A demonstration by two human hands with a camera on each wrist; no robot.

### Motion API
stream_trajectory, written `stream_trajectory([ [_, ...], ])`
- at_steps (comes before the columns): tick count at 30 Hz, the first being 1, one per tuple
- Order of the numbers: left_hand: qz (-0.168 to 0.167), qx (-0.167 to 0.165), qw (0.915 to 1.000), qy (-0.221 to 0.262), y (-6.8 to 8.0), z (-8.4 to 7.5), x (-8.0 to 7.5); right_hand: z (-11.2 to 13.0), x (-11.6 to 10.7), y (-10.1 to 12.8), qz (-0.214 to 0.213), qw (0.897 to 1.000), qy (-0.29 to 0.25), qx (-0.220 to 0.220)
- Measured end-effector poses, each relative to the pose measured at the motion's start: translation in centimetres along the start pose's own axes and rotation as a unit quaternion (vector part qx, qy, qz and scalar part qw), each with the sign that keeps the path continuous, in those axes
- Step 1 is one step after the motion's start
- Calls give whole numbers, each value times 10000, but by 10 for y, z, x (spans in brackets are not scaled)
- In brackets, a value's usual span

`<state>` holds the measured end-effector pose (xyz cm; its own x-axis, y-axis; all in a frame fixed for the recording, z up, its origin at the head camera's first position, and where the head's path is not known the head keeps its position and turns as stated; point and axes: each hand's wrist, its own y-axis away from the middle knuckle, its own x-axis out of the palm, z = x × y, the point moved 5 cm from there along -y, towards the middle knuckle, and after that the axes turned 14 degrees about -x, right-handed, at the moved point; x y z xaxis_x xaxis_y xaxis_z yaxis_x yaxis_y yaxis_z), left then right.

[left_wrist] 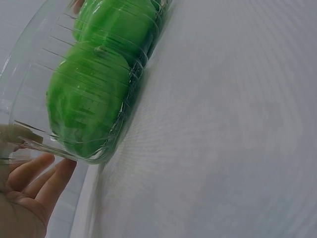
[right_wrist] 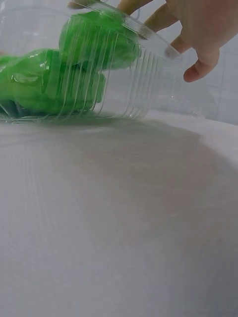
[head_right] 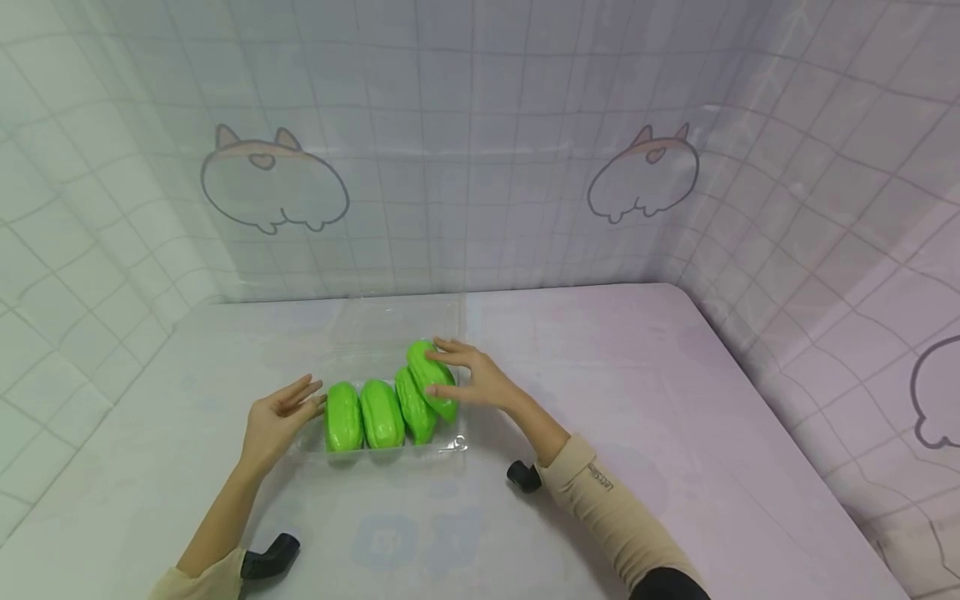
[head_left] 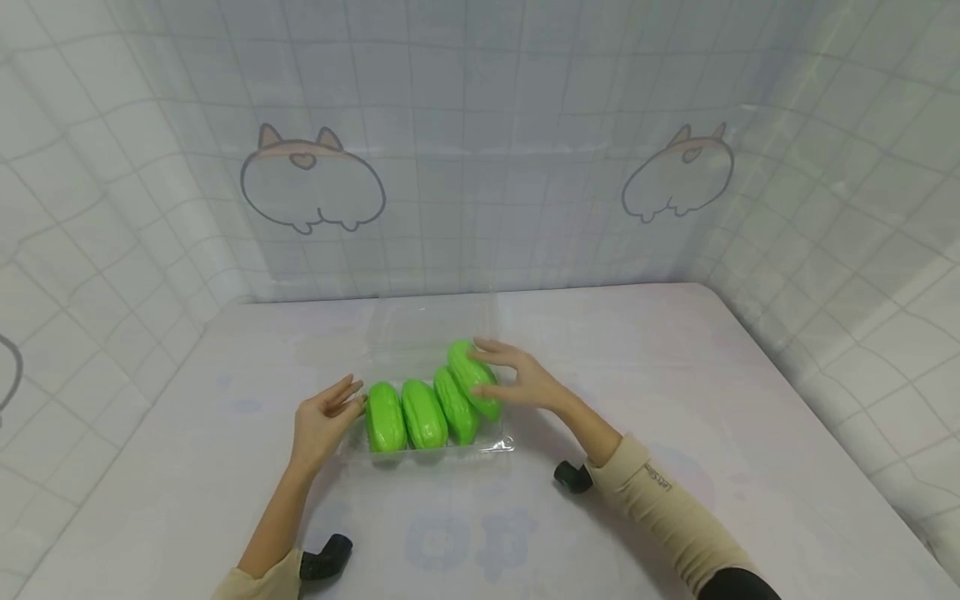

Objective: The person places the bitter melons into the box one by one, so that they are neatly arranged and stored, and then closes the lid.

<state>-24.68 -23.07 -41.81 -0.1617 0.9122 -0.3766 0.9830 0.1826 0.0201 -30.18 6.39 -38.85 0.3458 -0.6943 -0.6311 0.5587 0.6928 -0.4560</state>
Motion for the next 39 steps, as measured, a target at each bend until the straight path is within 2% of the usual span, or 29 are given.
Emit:
stream_trajectory([
  [10,-30,23,10000,-56,2,-1,0,2,0,4,-189,9997,176,-49],
  [13,-69,-16,9999,-124,3,-1,0,4,0,7,-169,9984,541,-42],
  [17,-136,-63,9995,-272,4,-1,-1,7,3,11,162,9919,1257,-42],
  [20,-149,-55,9994,-308,5,-1,0,9,5,11,314,9876,1537,-41],
  [23,-118,-72,9996,-259,5,-1,0,10,1,10,29,9909,1341,78],
  [27,-77,-117,9996,-230,5,0,1,6,-11,5,-721,9932,852,343],
  [31,-70,-78,9996,-270,5,-1,1,-6,-25,-1,-1326,9869,457,801],
  [35,48,84,9997,-225,3,-3,-1,-23,-34,-6,-1684,9800,108,1055],
  [39,107,179,9983,-536,-2,-4,-6,-36,-38,-11,-1899,9723,-233,1340],
])
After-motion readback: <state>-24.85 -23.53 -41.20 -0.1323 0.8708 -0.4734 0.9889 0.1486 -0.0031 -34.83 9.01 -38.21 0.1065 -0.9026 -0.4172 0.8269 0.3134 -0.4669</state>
